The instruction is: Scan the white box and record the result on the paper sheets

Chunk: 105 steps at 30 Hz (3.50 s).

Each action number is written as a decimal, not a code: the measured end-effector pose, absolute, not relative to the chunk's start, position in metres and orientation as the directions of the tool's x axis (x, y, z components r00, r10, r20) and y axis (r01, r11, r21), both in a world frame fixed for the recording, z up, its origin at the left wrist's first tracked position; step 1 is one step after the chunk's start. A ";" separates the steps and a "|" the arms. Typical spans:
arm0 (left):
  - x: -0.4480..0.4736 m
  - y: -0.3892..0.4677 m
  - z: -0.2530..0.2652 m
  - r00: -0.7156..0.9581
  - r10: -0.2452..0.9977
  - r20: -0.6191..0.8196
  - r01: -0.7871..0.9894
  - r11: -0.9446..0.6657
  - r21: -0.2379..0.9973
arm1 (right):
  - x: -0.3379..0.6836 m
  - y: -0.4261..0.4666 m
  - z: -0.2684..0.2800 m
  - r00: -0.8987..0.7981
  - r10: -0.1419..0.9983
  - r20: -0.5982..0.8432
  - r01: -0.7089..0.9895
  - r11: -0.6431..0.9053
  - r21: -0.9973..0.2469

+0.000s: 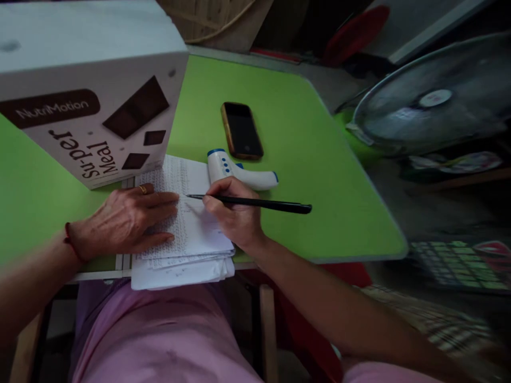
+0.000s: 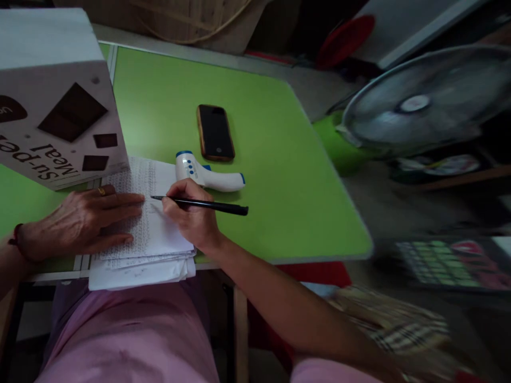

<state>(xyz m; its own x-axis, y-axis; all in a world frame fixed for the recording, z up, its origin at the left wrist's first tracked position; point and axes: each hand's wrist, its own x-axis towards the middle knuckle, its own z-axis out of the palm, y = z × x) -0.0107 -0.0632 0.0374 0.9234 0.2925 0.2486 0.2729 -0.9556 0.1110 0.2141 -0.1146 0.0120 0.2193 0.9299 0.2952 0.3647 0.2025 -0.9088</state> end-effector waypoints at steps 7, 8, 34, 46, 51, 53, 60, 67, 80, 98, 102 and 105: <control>-0.010 -0.063 0.037 0.922 0.284 0.263 0.258 -0.958 0.129 | 0.214 -0.115 0.009 0.143 0.922 0.361 0.468 0.258 -0.845; -0.010 -0.063 0.036 0.922 0.285 0.261 0.259 -0.957 0.131 | 0.214 -0.115 0.008 0.135 0.920 0.369 0.478 0.266 -0.837; -0.010 -0.062 0.037 0.927 0.314 0.205 0.277 -0.942 0.191 | 0.213 -0.115 0.007 0.091 0.904 0.417 0.523 0.313 -0.792; -0.011 -0.062 0.036 0.924 0.317 0.214 0.277 -0.940 0.199 | 0.214 -0.114 0.006 0.115 0.910 0.398 0.529 0.283 -0.800; -0.011 -0.061 0.037 0.923 0.326 0.202 0.288 -0.937 0.197 | 0.215 -0.114 0.006 0.101 0.916 0.387 0.520 0.283 -0.806; -0.011 -0.061 0.037 0.924 0.324 0.206 0.284 -0.938 0.200 | 0.215 -0.114 0.007 0.107 0.916 0.386 0.522 0.279 -0.806; -0.012 -0.062 0.038 0.924 0.334 0.187 0.292 -0.931 0.218 | 0.215 -0.114 0.007 0.114 0.915 0.388 0.521 0.277 -0.807; -0.011 -0.061 0.037 0.922 0.337 0.191 0.293 -0.929 0.226 | 0.216 -0.114 0.006 0.121 0.915 0.384 0.522 0.270 -0.809; -0.012 -0.061 0.036 0.922 0.336 0.193 0.290 -0.929 0.232 | 0.216 -0.114 0.006 0.090 0.895 0.436 0.527 0.328 -0.784; -0.013 -0.061 0.037 0.925 0.335 0.180 0.290 -0.927 0.236 | 0.217 -0.114 0.006 0.157 0.903 0.401 0.537 0.263 -0.802; -0.012 -0.061 0.038 0.925 0.340 0.172 0.296 -0.925 0.236 | 0.217 -0.114 0.006 0.162 0.900 0.405 0.536 0.265 -0.802; -0.012 -0.060 0.038 0.924 0.335 0.185 0.289 -0.928 0.236 | 0.218 -0.115 0.007 0.183 0.893 0.411 0.526 0.264 -0.809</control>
<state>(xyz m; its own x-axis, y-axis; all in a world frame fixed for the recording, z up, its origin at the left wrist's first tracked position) -0.0122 -0.0605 0.0377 0.9239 0.3348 0.1850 0.2888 -0.9277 0.2364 0.2177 -0.1145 0.0065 0.1825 0.8934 0.4106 0.5258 0.2642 -0.8086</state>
